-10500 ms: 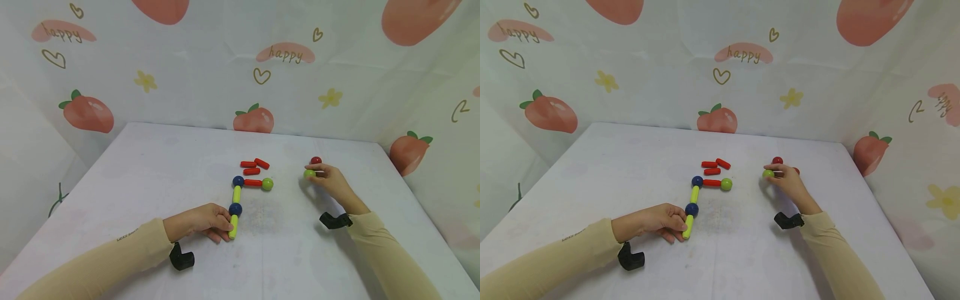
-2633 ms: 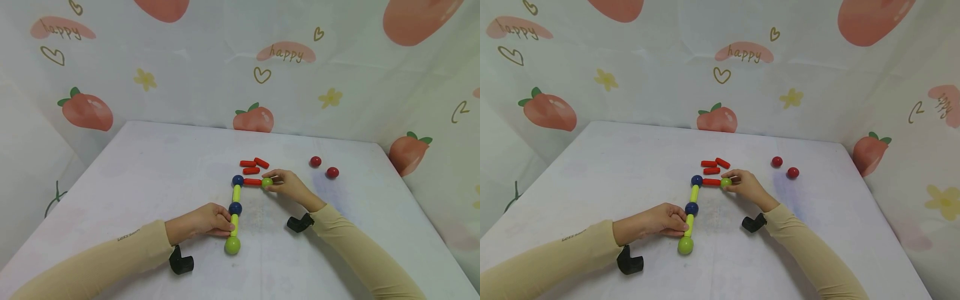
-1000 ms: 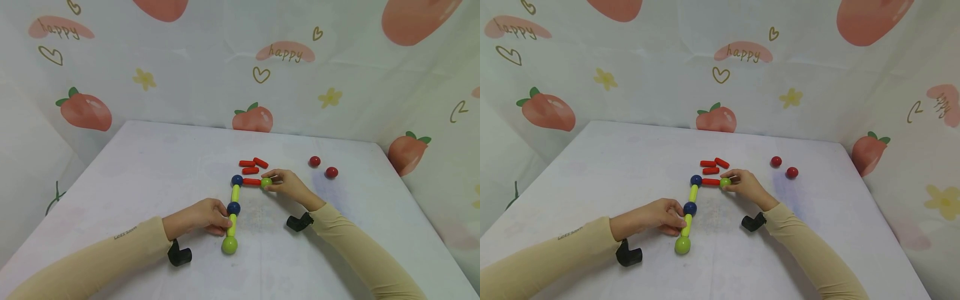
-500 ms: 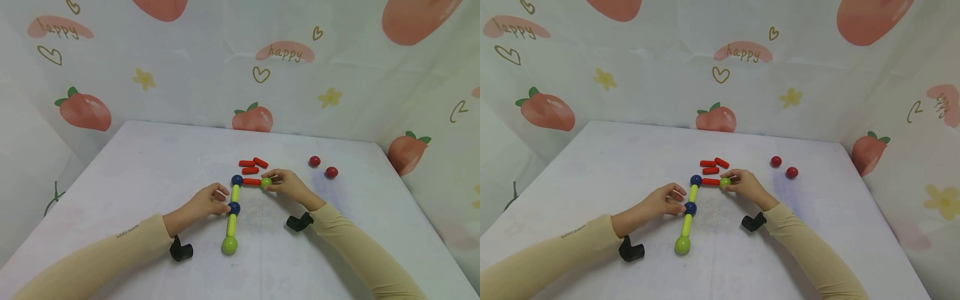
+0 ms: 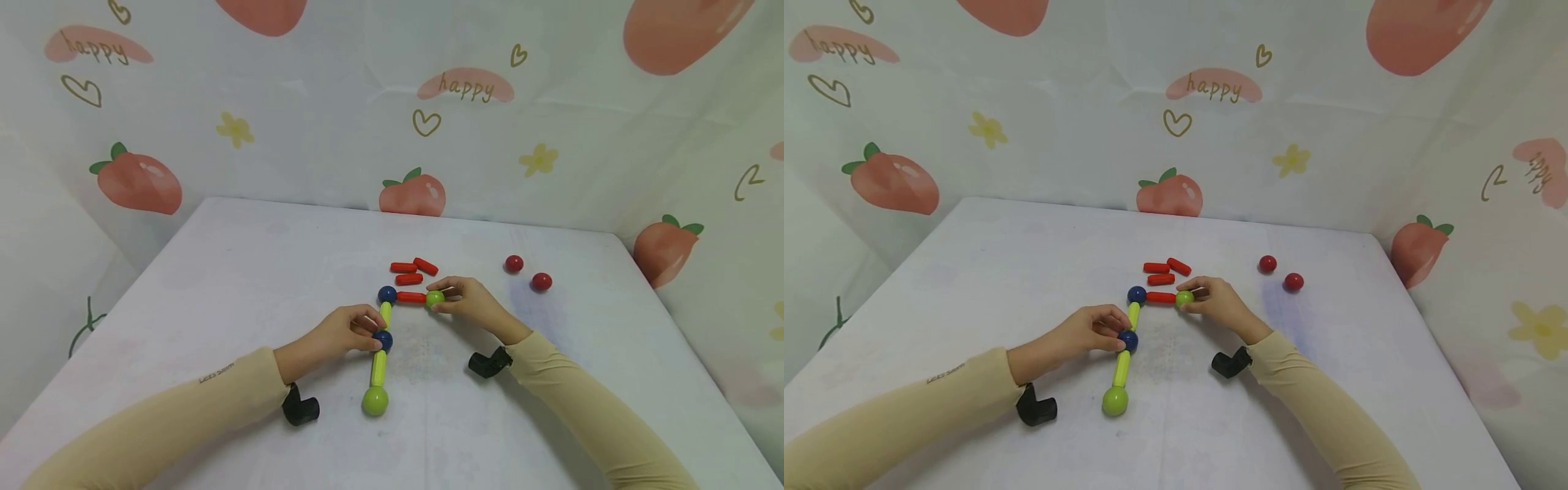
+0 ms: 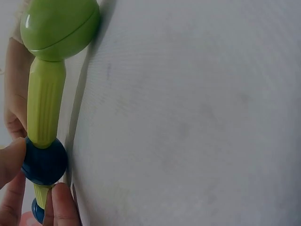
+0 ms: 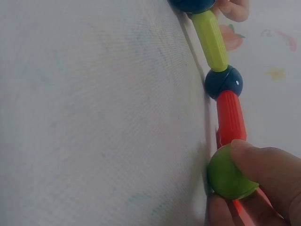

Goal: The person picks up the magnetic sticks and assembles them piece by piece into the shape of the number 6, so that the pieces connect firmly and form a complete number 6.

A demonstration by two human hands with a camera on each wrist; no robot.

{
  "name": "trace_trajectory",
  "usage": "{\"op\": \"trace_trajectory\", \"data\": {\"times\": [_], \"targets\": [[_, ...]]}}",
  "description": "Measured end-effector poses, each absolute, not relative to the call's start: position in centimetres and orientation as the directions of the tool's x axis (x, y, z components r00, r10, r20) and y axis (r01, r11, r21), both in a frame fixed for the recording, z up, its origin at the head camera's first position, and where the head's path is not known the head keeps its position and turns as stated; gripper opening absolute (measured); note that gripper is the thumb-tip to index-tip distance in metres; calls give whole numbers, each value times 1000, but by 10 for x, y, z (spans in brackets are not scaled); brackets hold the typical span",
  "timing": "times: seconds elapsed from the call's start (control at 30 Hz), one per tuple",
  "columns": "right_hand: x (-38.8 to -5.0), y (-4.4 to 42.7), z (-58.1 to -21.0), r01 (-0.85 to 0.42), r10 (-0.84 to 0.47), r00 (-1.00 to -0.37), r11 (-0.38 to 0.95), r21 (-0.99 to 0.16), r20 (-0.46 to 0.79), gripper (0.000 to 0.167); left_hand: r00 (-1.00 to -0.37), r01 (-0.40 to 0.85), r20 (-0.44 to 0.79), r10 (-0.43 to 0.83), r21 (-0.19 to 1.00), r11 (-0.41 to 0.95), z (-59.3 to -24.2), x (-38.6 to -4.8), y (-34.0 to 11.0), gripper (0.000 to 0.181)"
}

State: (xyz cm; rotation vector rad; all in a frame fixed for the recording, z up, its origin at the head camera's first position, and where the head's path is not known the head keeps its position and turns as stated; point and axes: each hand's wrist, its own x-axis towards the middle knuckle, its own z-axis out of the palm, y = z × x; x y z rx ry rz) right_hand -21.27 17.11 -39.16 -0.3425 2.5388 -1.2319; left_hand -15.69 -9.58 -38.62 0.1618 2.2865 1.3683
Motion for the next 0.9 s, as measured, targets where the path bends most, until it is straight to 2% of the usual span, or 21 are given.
{"op": "trace_trajectory", "data": {"times": [0.9], "targets": [[-220,175,-380,-98,-351,-923,611,-786,-158,38,-857,-135,-358,372,851,508,-388,-161,-97,26]]}}
